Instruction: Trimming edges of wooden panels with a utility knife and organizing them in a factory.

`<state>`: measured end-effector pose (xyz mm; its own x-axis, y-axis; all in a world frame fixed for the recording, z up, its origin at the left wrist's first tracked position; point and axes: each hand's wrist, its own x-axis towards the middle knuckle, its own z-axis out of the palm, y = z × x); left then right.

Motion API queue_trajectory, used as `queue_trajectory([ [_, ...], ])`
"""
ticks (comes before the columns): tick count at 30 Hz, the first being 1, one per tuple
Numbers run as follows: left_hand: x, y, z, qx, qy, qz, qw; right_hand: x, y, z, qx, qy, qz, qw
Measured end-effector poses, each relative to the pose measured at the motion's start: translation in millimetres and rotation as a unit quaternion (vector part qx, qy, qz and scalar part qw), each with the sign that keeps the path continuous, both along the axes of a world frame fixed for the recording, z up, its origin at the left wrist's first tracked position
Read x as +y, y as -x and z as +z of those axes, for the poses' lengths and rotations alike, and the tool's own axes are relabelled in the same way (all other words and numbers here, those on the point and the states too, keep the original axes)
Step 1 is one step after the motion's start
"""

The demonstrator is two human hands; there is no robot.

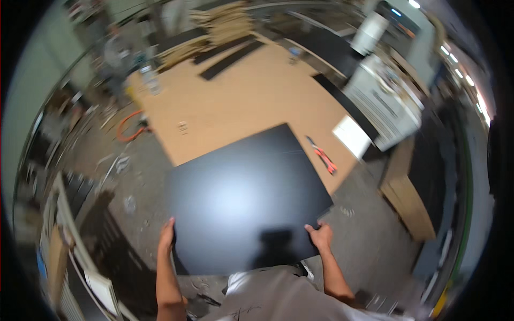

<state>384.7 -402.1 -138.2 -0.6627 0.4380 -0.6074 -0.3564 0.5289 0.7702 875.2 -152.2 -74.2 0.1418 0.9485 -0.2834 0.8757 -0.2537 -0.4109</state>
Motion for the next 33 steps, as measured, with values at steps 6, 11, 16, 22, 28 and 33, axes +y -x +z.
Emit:
queue_trajectory([
  [6, -42, -21, 20, -0.115, -0.106, -0.006, 0.988, -14, -49, -67, -0.016, -0.065, 0.081, 0.994],
  [11, -54, -61, 7, -0.010, 0.012, 0.032, 0.999, -2, -50, -32, 0.100, 0.197, -0.046, 0.974],
  [16, -52, -107, 50, 0.050, 0.049, 0.058, 0.996, -30, -100, -15, 0.138, 0.168, -0.076, 0.973],
  [22, -8, -198, 102, 0.220, -0.044, 0.067, 0.972, -97, -223, -22, 0.246, -0.005, -0.141, 0.959],
  [28, 49, -299, 125, 0.143, -0.263, -0.100, 0.949, -170, -349, -42, 0.268, -0.197, -0.345, 0.878],
  [33, 125, -399, 123, 0.169, -0.295, -0.207, 0.917, -250, -445, -65, 0.362, -0.226, -0.497, 0.755],
])
